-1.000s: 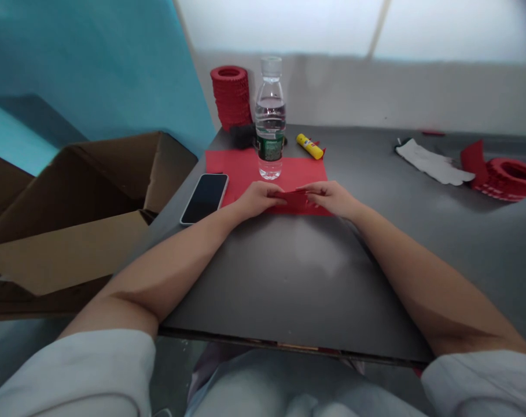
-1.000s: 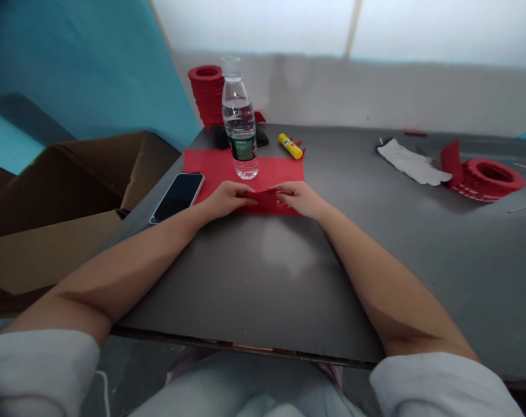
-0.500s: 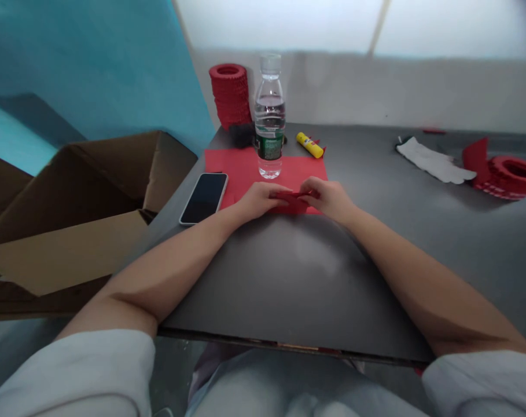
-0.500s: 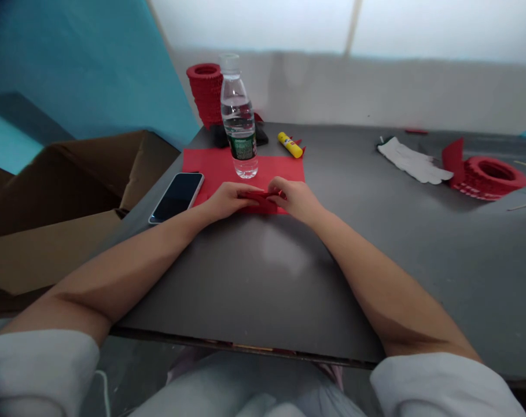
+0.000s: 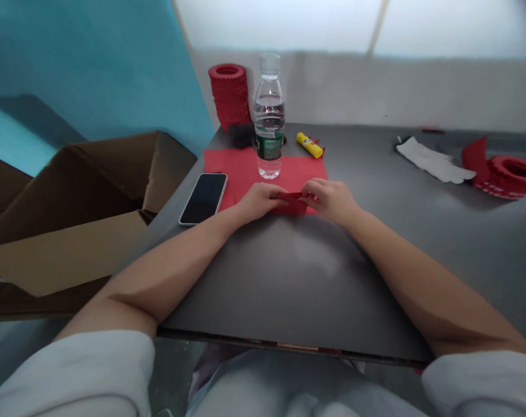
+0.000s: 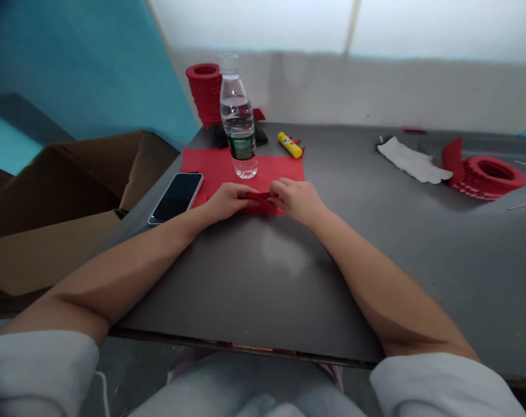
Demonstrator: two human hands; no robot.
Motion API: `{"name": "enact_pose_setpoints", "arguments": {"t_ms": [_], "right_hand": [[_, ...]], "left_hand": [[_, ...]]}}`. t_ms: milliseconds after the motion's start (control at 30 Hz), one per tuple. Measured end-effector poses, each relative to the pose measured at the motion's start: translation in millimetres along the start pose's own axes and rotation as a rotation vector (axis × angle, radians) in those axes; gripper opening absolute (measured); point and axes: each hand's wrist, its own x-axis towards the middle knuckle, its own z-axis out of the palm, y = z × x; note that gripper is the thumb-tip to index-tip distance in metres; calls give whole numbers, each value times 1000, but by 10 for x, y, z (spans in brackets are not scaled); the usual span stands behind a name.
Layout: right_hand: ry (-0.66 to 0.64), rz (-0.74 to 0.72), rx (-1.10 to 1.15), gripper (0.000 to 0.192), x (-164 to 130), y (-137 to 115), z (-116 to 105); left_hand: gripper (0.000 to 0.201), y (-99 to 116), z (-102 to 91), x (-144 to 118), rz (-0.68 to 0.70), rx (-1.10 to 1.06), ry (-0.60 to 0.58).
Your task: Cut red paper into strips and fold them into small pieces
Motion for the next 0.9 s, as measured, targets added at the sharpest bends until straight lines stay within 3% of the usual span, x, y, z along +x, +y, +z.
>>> {"name": "enact_pose_setpoints", "arguments": {"t_ms": [233,367,667,900], "right_hand": [[-84,6,87,14,18,-29,-13],[-124,-34,151,24,32,-47,-13],[-65,4,267,26,34,-68,57],[-38,-15,314,27,39,-114,75]], "left_hand": [[16,37,23,-22,3,23,-16],[20,62,62,-41,39,0,-46],[33,61,103,-54,-10,-3,28],[31,90,107,-64,0,53,55]]}}
